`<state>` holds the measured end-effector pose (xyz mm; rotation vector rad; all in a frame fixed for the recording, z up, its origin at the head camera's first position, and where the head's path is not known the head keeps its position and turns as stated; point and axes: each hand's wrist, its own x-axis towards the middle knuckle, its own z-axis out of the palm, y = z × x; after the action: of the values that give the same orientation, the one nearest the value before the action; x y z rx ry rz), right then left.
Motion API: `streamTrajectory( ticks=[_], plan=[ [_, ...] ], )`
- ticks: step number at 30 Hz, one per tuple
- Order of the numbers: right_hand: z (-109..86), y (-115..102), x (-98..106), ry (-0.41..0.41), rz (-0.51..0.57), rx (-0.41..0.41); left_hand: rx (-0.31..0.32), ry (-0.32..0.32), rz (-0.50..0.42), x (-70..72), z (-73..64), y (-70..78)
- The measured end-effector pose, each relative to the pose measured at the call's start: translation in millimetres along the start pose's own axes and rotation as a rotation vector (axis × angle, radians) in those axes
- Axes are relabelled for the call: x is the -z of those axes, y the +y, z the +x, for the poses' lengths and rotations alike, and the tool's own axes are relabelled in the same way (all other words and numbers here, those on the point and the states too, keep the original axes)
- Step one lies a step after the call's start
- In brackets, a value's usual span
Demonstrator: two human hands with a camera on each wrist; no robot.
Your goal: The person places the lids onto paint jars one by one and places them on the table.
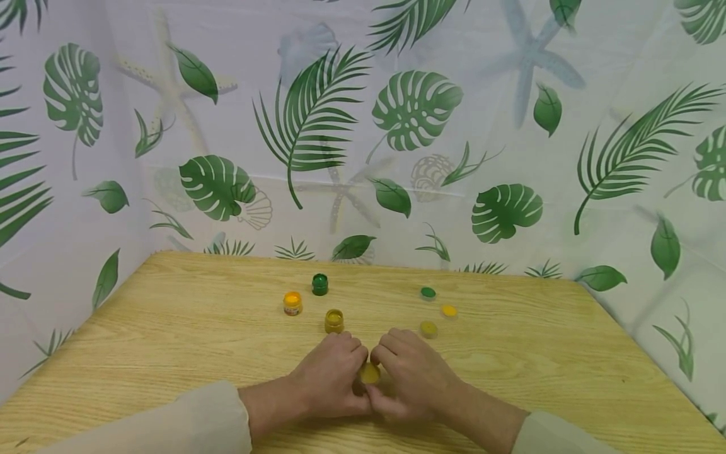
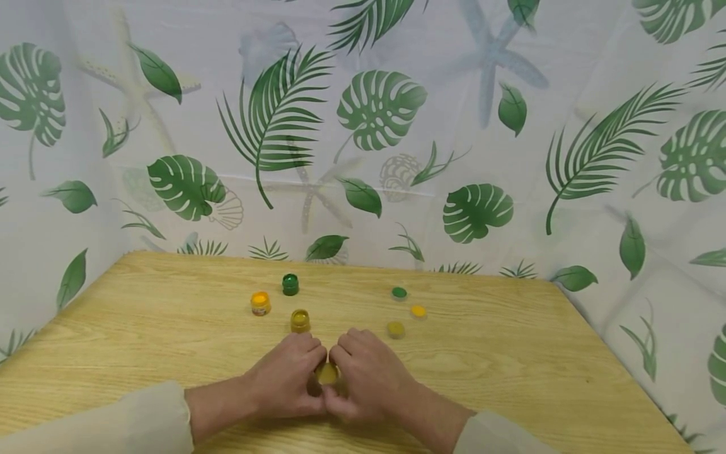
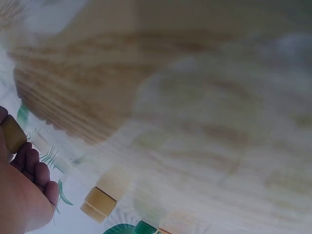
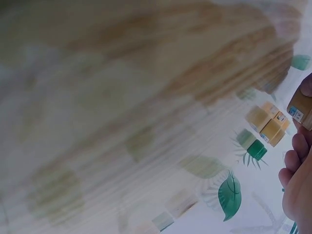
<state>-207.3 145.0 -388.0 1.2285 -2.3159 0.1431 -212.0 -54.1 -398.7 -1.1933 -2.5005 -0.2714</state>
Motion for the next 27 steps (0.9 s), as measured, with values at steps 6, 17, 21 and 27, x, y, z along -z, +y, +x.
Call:
streamTrajectory(
  ticks=[6,17,21,27],
  plan=[
    [0.6,-0.2,0.4,-0.013,-0.002,-0.023,0.004,-0.001,0.010,0.7,-0.2,0.1],
    [-0.2,-0.5,0.7,-0.010,-0.021,-0.033,0.003,0.005,-0.009,0.3,-0.8,-0.3],
    [-0.6,-0.7,0.4,0.005,-0.021,-0.030,0.006,0.002,-0.011,0.0,-0.6,-0.3],
    [-0.3,-0.9,-2.0,0.054,0.010,-0.005,-0.023,0.034,-0.024,-1.5,0.2,-0.3]
  ],
)
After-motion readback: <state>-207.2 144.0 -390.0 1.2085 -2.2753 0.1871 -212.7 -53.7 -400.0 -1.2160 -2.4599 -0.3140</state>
